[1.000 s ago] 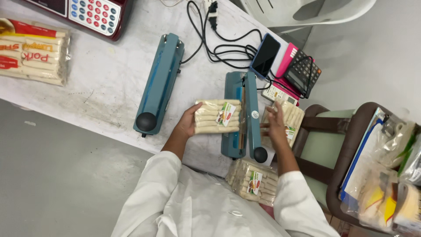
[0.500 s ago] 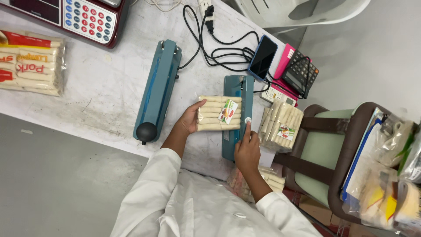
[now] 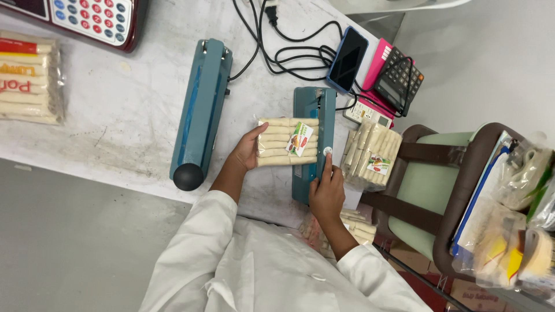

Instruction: The person seals packages of sausages using a heat sealer. They place the packages on the sealer, press down the handle to seal, and then remove the sealed packages, repeating the process for multiple items.

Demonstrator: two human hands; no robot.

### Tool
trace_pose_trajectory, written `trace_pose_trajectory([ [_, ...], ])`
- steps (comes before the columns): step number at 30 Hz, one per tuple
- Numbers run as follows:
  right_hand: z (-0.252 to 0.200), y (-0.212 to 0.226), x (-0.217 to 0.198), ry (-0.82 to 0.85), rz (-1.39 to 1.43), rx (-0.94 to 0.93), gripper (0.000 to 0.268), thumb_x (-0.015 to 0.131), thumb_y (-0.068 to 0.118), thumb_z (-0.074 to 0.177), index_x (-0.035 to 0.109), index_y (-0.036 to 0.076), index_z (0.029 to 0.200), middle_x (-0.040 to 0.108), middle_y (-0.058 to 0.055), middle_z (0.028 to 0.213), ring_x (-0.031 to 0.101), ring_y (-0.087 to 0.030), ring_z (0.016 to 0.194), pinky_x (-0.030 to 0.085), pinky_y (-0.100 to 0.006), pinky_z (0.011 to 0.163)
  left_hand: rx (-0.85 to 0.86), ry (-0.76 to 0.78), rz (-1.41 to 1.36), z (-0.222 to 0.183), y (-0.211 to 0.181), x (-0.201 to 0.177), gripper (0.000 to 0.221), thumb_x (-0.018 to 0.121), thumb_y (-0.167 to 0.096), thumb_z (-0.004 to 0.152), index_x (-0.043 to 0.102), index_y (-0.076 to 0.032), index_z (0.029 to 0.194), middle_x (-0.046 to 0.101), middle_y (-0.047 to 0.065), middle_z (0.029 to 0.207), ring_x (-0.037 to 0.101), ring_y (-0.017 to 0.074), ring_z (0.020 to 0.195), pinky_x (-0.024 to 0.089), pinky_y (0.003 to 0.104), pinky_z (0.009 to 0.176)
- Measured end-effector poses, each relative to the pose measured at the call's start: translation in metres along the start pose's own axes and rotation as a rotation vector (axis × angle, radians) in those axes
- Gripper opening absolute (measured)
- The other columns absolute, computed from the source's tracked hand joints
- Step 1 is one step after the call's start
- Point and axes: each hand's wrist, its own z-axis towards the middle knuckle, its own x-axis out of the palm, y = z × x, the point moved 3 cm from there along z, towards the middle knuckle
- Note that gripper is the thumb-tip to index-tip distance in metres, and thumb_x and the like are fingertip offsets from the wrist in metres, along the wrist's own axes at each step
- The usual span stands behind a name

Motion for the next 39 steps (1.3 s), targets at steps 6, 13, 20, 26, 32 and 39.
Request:
trace_pose_trajectory([
  [6, 0.015, 0.007, -0.086, 0.249, 0.15, 0.07, 0.075, 0.062, 0.009, 0.088, 0.036, 0.011, 0.158, 0.052, -0.019, 0.117, 0.064, -0.044, 0.103, 0.058, -0.053, 0.067, 0.037, 0.005, 0.023, 0.009, 0.007, -0.012, 0.061, 0.071, -0.044, 0.09, 0.061, -0.007, 0.138, 0.068, 0.016, 0.13, 0.071, 0.0316, 0.109, 0.056, 0.052, 0.098],
  [13, 0.0, -0.009, -0.014, 0.142, 0.141, 0.007, 0.077, 0.056, 0.01, 0.091, 0.026, 0.009, 0.161, 0.048, -0.02, 0.12, 0.059, -0.046, 0.108, 0.056, -0.055, 0.073, 0.025, -0.007, 0.036, 0.004, 0.006, -0.007, 0.061, 0.072, -0.044, 0.089, 0.062, -0.008, 0.137, 0.069, 0.015, 0.128, 0.071, 0.0311, 0.109, 0.057, 0.052, 0.097],
  [20, -0.002, -0.008, 0.007, 0.007, 0.059, 0.015, 0.075, 0.052, 0.014, 0.09, 0.027, 0.008, 0.16, 0.046, -0.012, 0.114, 0.059, -0.033, 0.101, 0.057, -0.045, 0.073, 0.014, -0.016, 0.015, 0.003, 0.005, -0.004, 0.057, 0.071, -0.043, 0.089, 0.063, -0.008, 0.135, 0.069, 0.015, 0.127, 0.072, 0.0306, 0.107, 0.057, 0.052, 0.097],
  [26, -0.001, -0.005, -0.007, -0.023, 0.098, 0.006, 0.076, 0.054, 0.015, 0.089, 0.029, 0.01, 0.16, 0.046, -0.012, 0.113, 0.058, -0.035, 0.099, 0.055, -0.046, 0.072, 0.025, -0.018, 0.024, 0.003, 0.002, -0.002, 0.06, 0.069, -0.044, 0.089, 0.061, -0.007, 0.136, 0.068, 0.017, 0.129, 0.07, 0.0334, 0.11, 0.054, 0.054, 0.102],
  [32, -0.008, -0.116, -0.016, -0.147, 1.285, 0.576, 0.027, 0.067, 0.028, 0.098, 0.06, 0.014, 0.121, 0.061, -0.006, 0.101, 0.066, -0.023, 0.088, 0.054, -0.035, 0.073, -0.004, -0.051, -0.003, -0.005, 0.029, -0.034, 0.064, 0.066, -0.046, 0.091, 0.059, -0.004, 0.138, 0.065, 0.021, 0.131, 0.067, 0.0379, 0.114, 0.052, 0.057, 0.1],
  [39, -0.006, -0.192, 0.07, -0.122, 2.004, 1.486, 0.057, 0.055, 0.054, 0.1, 0.046, 0.007, 0.13, 0.056, -0.013, 0.12, 0.06, -0.034, 0.115, 0.05, -0.05, 0.098, -0.179, -0.357, 0.352, -0.071, 0.088, -0.118, 0.066, 0.079, -0.028, 0.082, 0.056, -0.005, 0.14, 0.068, 0.023, 0.123, 0.07, 0.0399, 0.105, 0.054, 0.058, 0.094],
])
